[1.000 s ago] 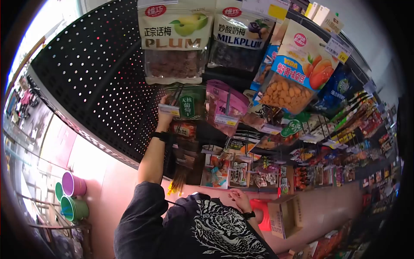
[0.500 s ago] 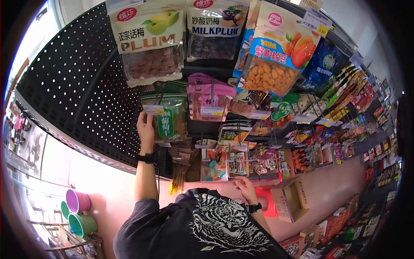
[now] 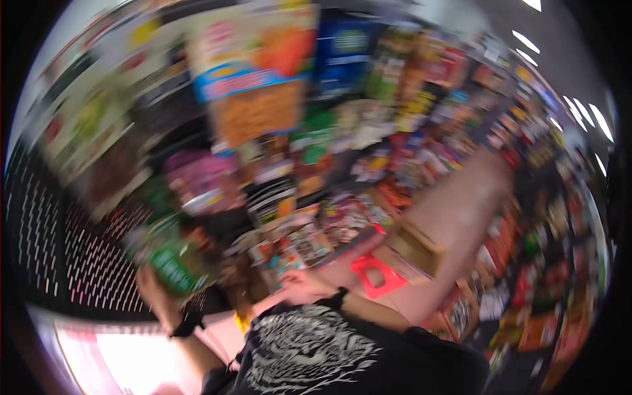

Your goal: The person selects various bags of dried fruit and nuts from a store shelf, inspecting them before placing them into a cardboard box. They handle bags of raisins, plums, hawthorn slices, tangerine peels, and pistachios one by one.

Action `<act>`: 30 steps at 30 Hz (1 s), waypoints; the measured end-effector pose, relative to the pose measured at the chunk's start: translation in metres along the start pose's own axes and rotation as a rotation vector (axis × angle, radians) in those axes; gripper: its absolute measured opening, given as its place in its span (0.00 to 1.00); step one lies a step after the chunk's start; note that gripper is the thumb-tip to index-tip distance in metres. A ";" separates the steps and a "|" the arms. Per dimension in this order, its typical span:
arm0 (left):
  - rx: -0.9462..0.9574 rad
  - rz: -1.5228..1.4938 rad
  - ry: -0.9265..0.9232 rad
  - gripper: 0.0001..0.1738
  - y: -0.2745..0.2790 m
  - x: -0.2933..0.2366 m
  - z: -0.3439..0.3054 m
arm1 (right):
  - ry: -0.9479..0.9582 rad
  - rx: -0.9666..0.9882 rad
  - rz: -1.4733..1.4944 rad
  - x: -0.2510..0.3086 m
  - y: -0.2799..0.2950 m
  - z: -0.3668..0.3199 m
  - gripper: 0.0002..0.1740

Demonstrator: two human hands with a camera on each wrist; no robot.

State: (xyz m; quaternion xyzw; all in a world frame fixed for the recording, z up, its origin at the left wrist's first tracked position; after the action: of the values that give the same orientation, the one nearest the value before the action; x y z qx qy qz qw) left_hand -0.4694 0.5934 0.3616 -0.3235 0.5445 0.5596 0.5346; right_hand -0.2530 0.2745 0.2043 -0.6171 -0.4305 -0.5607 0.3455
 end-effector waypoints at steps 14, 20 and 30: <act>0.373 -0.007 -0.119 0.12 -0.040 0.044 0.004 | -0.034 -0.408 -0.139 -0.021 0.045 -0.085 0.14; 0.992 -0.026 -0.141 0.06 -0.140 0.023 -0.123 | 0.099 -0.513 -0.230 0.032 0.049 -0.109 0.27; 1.337 -0.036 -0.275 0.12 -0.300 -0.035 -0.264 | 0.140 -0.767 -0.416 0.074 0.148 -0.191 0.13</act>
State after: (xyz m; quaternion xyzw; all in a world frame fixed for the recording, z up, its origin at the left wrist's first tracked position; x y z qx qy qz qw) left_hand -0.2347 0.2830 0.2633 0.1412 0.6948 0.1300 0.6931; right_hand -0.1929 0.0533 0.3109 -0.5616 -0.2820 -0.7779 -0.0002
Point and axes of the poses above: each hand's wrist, its own z-axis towards the middle knuckle, its own y-axis out of the back of the hand, x = y × z, the point moved 8 cm from there along z, towards the middle knuckle, and after that the axes turned 5 degrees about z, right-handed, at the moved point
